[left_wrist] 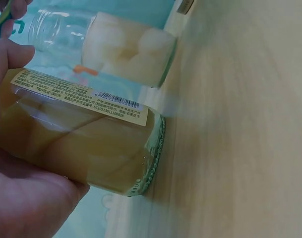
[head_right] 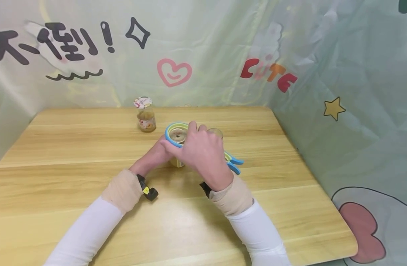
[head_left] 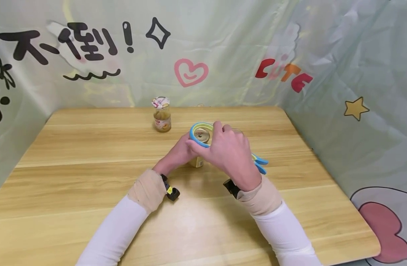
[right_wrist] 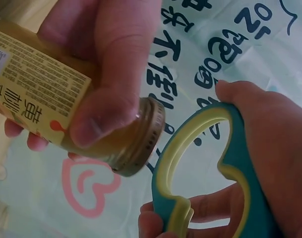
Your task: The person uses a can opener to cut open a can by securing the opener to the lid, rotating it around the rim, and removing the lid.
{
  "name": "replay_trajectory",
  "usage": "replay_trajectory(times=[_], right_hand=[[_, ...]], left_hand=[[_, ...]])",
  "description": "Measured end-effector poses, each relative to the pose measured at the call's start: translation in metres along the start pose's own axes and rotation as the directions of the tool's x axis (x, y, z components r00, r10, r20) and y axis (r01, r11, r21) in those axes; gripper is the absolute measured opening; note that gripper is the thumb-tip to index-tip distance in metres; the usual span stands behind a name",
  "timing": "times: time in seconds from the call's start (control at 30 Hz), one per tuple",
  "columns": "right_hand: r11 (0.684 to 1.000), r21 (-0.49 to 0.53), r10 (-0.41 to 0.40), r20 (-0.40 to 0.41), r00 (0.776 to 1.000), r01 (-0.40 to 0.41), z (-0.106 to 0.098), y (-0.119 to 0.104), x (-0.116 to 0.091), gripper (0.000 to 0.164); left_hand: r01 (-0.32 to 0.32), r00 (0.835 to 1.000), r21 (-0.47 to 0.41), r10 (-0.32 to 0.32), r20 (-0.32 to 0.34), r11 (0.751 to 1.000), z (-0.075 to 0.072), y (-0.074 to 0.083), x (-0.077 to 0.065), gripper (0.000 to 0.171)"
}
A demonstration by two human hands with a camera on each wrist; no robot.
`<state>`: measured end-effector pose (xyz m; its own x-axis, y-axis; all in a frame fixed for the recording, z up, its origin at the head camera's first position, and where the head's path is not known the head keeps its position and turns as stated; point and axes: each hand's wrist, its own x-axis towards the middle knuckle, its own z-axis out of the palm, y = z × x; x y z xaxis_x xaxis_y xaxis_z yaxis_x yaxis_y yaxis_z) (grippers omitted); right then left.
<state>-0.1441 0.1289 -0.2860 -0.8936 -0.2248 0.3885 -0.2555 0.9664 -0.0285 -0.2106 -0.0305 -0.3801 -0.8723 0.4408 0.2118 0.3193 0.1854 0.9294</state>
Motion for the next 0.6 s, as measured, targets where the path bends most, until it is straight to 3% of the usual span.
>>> replay_trajectory(times=[0.2, 0.43, 0.6], right_hand=[[0.998, -0.068, 0.014, 0.013, 1.000, -0.013, 0.006, -0.005, 0.000, 0.085], [0.994, -0.112, -0.022, -0.015, 1.000, 0.020, 0.012, -0.008, 0.000, 0.089], [0.991, -0.132, -0.043, -0.035, 0.998, 0.038, 0.015, -0.009, 0.000, 0.090]], left_hand=[[-0.017, 1.000, -0.035, 0.018, 0.007, 0.999, 0.001, -0.001, -0.003, 0.056], [-0.030, 0.999, -0.159, 0.036, 0.035, 0.987, 0.004, -0.002, -0.009, 0.060], [-0.012, 0.999, -0.173, 0.020, 0.043, 0.985, 0.005, 0.000, -0.012, 0.063]])
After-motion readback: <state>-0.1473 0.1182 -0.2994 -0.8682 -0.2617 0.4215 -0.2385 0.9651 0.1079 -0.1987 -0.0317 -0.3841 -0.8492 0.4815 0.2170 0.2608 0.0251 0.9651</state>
